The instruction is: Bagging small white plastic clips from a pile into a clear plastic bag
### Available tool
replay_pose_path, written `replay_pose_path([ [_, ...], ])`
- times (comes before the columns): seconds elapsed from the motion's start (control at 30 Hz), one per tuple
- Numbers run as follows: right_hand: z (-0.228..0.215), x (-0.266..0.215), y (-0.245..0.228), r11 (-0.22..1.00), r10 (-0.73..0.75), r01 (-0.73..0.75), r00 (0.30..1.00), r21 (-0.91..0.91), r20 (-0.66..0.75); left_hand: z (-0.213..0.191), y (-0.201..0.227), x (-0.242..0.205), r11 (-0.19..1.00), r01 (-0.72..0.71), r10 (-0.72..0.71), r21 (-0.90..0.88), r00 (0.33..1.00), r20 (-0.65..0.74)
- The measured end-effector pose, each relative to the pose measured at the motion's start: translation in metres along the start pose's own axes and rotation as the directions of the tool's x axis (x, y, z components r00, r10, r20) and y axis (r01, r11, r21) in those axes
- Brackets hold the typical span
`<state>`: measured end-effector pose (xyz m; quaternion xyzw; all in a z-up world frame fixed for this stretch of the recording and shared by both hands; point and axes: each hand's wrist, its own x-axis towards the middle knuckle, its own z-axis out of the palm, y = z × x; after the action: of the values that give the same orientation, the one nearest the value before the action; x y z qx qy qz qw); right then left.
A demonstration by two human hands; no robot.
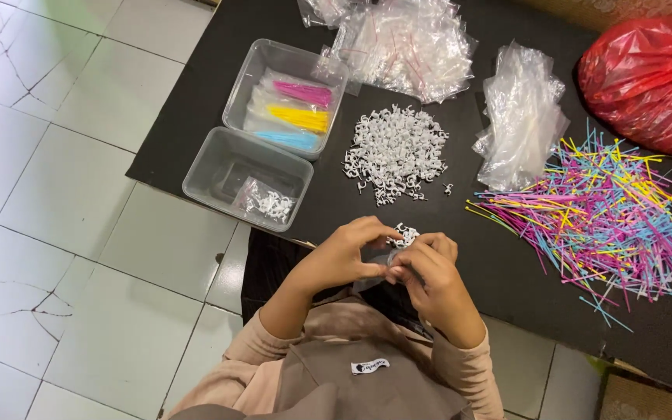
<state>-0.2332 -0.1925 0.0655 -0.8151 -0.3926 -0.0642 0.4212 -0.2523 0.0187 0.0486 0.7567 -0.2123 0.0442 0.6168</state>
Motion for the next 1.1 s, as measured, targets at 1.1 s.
replay_pose_path([
  [1.1,-0.017,-0.034,0.010,0.960,0.125,-0.050,0.958,0.276,-0.260,0.021,-0.039,-0.017,0.734,0.443,-0.245,-0.514,0.880,0.408],
])
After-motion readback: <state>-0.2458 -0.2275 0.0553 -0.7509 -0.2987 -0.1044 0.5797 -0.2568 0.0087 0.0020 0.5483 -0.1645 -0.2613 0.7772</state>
